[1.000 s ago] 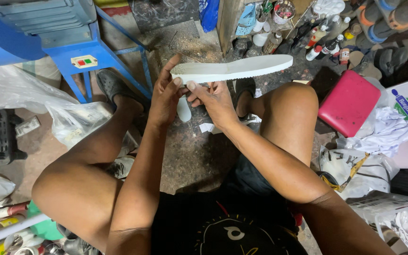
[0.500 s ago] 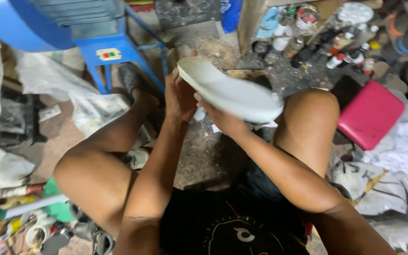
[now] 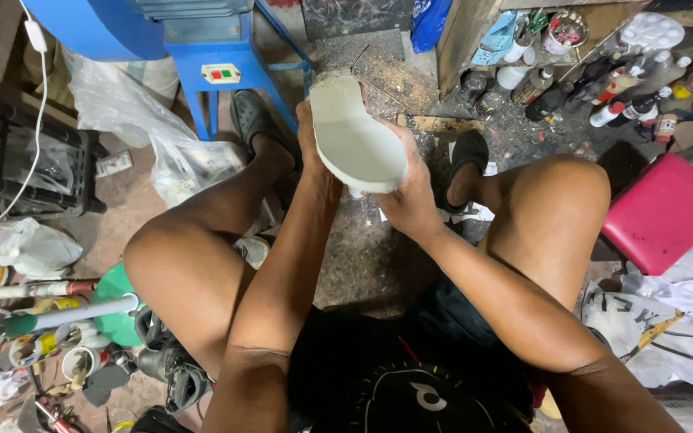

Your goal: The person sands the edge of a white shoe sole using a rotating grinding machine, turning and tilting the sole to reach all sections of the perimeter.

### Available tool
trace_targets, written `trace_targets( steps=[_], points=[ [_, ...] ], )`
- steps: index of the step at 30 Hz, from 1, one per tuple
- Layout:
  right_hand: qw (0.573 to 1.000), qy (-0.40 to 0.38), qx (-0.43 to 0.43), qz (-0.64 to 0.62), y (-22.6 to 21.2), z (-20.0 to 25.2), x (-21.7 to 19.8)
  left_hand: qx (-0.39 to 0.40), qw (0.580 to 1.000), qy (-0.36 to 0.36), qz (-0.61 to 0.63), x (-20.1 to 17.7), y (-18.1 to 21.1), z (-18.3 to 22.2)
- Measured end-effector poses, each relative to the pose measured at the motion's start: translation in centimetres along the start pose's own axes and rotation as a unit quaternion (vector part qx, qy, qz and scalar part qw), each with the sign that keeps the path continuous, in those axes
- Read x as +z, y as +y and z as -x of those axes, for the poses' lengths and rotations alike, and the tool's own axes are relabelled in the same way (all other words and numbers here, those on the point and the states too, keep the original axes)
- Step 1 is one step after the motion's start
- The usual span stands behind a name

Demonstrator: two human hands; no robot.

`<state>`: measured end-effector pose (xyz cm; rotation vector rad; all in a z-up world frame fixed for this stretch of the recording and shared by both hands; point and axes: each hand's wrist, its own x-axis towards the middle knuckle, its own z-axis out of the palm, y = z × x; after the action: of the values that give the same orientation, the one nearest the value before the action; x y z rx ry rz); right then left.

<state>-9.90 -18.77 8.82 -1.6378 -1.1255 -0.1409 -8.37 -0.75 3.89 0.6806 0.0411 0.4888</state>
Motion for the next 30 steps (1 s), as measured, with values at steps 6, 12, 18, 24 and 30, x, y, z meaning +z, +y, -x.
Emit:
trace_targets(
  steps=[6, 12, 18, 24, 30],
  points=[
    [0.999, -0.013, -0.022, 0.041, -0.4, -0.4, -0.4, 0.004, 1.0, -0.015, -0.005, -0.3, -0.4, 0.1],
    [0.998, -0.007, 0.053, -0.038, -0.4, 0.1, 0.0, 0.016, 0.999, -0.014, -0.033, -1.3, -1.1, 0.2],
    [0.995, -0.008, 0.08, -0.058, -0.2, 0.0, 0.0, -0.011, 0.999, -0.021, 0.042, -1.5, -1.7, -0.2],
    [0.979, -0.017, 0.136, -0.154, -0.7, -0.1, 0.0, -0.038, 0.998, 0.014, 0.04, -0.9, -1.6, 0.6],
    [0.978, -0.02, 0.136, -0.155, -0.6, -0.2, 0.2, -0.017, 0.995, 0.097, -0.006, -1.9, -2.3, -0.2]
  ],
)
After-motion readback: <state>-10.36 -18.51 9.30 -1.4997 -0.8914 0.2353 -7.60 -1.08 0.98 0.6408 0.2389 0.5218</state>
